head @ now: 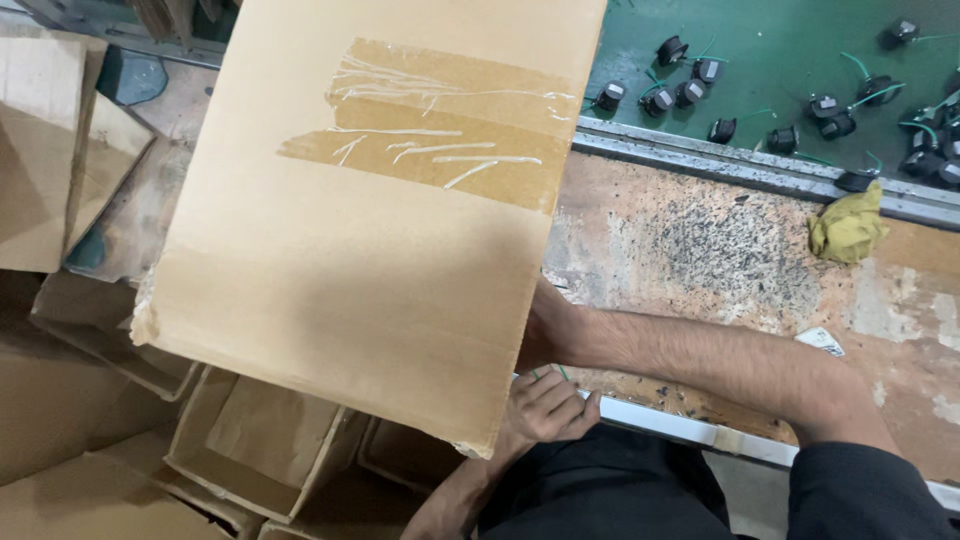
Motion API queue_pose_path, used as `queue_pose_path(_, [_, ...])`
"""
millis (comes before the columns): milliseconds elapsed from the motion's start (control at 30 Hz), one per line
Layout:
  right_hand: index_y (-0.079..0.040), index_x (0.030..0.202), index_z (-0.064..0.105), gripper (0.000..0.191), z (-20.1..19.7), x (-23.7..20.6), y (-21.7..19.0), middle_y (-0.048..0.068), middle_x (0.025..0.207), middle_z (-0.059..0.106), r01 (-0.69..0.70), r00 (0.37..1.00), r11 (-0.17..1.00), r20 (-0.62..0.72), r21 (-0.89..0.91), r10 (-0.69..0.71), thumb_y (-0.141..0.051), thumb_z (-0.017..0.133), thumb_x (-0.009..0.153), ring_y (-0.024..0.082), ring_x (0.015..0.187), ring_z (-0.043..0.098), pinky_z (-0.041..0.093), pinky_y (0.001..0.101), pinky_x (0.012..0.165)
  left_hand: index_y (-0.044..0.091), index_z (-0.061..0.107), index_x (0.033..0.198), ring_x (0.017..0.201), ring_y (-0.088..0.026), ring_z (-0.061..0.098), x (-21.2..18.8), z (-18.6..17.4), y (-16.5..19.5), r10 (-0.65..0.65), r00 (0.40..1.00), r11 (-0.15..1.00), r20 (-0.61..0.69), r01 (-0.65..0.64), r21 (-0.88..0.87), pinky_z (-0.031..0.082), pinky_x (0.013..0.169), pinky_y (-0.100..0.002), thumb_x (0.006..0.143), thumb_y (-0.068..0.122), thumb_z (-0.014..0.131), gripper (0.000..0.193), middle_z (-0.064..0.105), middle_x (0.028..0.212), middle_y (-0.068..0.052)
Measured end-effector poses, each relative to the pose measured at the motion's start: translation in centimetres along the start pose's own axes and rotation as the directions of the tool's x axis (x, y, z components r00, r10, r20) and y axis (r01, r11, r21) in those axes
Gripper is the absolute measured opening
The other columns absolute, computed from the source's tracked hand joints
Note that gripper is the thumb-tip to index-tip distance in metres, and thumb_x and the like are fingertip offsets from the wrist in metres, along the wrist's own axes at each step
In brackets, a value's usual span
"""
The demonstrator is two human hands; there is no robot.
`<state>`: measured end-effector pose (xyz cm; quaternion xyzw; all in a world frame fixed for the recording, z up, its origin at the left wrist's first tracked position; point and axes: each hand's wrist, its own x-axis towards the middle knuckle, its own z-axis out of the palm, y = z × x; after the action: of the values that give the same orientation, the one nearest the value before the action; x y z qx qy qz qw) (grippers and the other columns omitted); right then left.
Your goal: The person gathers black plug adapters with green wires from a workbench, bundles several in one hand, and uses a small handheld tool to press and trim at the plug bodies. They then place the bundled adapters into an open cardboard box beside the bench.
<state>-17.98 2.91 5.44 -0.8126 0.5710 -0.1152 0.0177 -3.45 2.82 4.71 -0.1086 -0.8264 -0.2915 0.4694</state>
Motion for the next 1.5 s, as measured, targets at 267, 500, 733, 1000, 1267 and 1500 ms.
queue_pose_path(267, [-0.019, 0.120, 0.060, 0.041, -2.2, -0.6, -0.9, 0.009, 0.124, 0.054, -0.155, 0.980, 0.985, -0.139, -0.069, 0.145, -0.037, 0.065, 0.083, 0.032, 0.122, 0.052, 0.037, 0.0553, 0.110, 0.008, 0.062, 0.072, 0.066, -0.020, 0.067, -1.7, -0.7, 1.2, -0.016, 0.994, 0.994, 0.111, 0.028, -0.107, 0.052, 0.061, -0.032, 0.086, 0.007, 0.077, 0.021, 0.066, 0.073, -0.004])
queue_pose_path(500, [-0.024, 0.114, 0.055, 0.026, -4.1, -6.0, -2.6, 0.010, 0.116, 0.052, -0.440, 0.895, 0.858, -0.051, -0.263, 0.444, -0.027, 0.062, 0.090, 0.034, 0.117, 0.051, 0.035, 0.0548, 0.094, 0.007, 0.065, 0.104, 0.121, -0.034, 0.054, -2.5, 0.0, 3.0, -0.243, 0.953, 0.965, 0.179, 0.220, 0.142, 0.043, 0.107, -0.055, 0.082, 0.029, 0.084, 0.036, 0.057, 0.124, -0.014])
queue_pose_path(733, [-0.015, 0.137, 0.059, 0.048, -10.0, -17.8, -6.4, 0.016, 0.149, 0.048, -0.639, 0.714, 0.714, -0.127, 0.285, 0.689, -0.025, 0.070, 0.091, 0.036, 0.135, 0.049, 0.042, 0.0483, 0.100, -0.005, 0.033, 0.148, 0.153, -0.047, 0.014, 0.9, 3.3, 4.8, -0.495, 0.756, 0.868, 0.428, 0.414, 0.274, 0.002, 0.117, -0.078, 0.085, 0.040, 0.078, 0.090, 0.025, 0.160, -0.026])
queue_pose_path(1000, [-0.011, 0.135, 0.061, 0.046, -12.8, -26.2, -11.2, 0.015, 0.144, 0.055, -0.734, 0.365, 0.429, -0.227, 0.526, 0.903, -0.014, 0.080, 0.093, 0.029, 0.121, 0.064, 0.057, 0.0405, 0.097, -0.009, 0.023, 0.158, 0.159, -0.049, 0.008, 6.0, 9.2, 4.1, -0.408, 0.642, 0.897, 0.649, 0.416, 0.152, 0.003, 0.121, -0.073, 0.098, 0.012, 0.064, 0.076, 0.016, 0.168, -0.027])
queue_pose_path(1267, [-0.004, 0.132, 0.066, 0.042, -10.7, -28.9, -11.1, 0.016, 0.129, 0.063, -0.855, 0.207, 0.335, -0.333, 0.395, 0.920, -0.004, 0.081, 0.093, 0.032, 0.117, 0.065, 0.055, 0.0406, 0.095, -0.003, 0.017, 0.161, 0.160, -0.052, 0.001, 6.2, 7.4, 4.7, -0.444, 0.632, 0.802, 0.635, 0.597, -0.034, 0.015, 0.131, -0.060, 0.093, 0.024, 0.083, 0.099, 0.002, 0.168, -0.029])
queue_pose_path(1500, [-0.003, 0.120, 0.073, 0.022, -10.3, -28.5, -10.6, 0.010, 0.099, 0.072, -0.834, 0.182, 0.258, -0.198, 0.487, 0.963, -0.002, 0.075, 0.098, 0.024, 0.083, 0.070, 0.053, 0.0351, 0.072, -0.008, 0.000, 0.163, 0.158, -0.057, -0.013, 4.0, 10.1, 5.8, -0.414, 0.615, 0.813, 0.672, 0.582, -0.031, 0.006, 0.133, -0.065, 0.099, 0.025, 0.081, 0.109, -0.015, 0.167, -0.036])
